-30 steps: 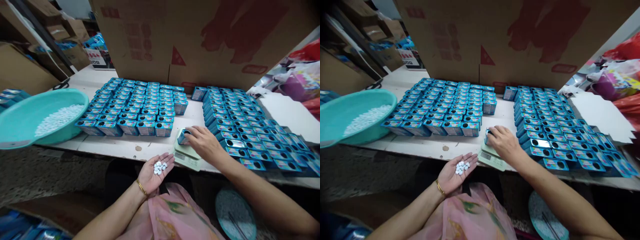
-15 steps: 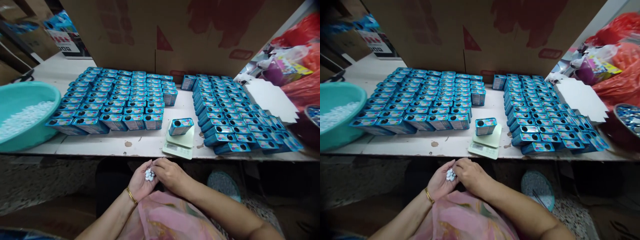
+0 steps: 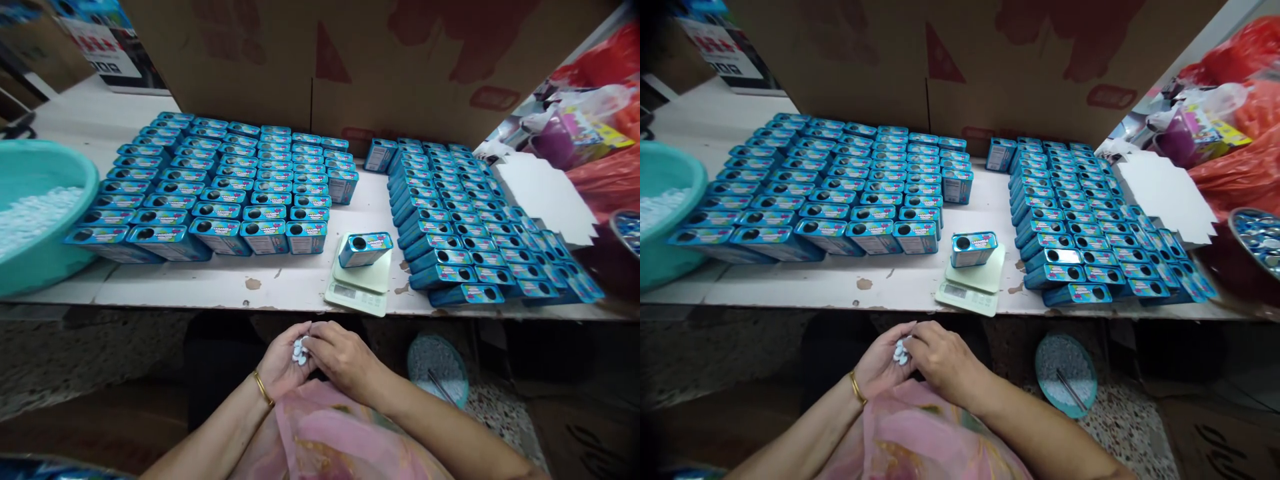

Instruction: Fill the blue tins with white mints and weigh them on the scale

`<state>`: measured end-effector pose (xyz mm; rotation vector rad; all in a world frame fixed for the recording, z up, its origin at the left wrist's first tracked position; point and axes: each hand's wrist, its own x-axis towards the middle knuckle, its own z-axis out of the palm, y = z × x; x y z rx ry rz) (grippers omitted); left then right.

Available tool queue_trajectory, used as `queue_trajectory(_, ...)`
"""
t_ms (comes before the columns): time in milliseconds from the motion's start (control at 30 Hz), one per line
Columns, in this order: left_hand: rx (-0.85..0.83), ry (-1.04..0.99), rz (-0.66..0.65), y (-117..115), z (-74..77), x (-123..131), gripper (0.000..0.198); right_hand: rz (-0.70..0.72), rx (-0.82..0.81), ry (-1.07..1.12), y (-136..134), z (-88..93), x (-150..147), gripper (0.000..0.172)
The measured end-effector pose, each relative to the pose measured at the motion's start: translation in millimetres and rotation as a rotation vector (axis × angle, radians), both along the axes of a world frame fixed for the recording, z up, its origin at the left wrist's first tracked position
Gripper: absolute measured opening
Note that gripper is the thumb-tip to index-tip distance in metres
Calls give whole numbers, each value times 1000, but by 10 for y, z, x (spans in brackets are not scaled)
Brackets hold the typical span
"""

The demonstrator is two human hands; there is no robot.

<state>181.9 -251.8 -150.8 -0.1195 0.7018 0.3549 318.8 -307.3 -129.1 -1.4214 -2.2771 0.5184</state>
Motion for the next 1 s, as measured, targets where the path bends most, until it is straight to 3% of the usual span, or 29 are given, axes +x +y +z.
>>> queue_trajectory(300,-28,-55,0,61,-71,-43,14,-25,-7,127,28,-6,-52,21)
queue_trajectory(433,28,9,-22,115,-92,-63,18,-128,82,203,145,268,189,22)
queue_trajectory(533,44,79,-56,154,-111,-71,23,-323,207,129,348,560,516,23)
queue_trajectory(633,51,85,-65,179,-131,-67,26,-391,293,25,599,736,784,23)
queue_trajectory(800,57,71,-57,191,-136,-54,24,-322,338,-97,853,736,911,21)
queue_trajectory(1000,61,86,-49,179,-139,-56,26,-368,416,-9,737,760,930,26)
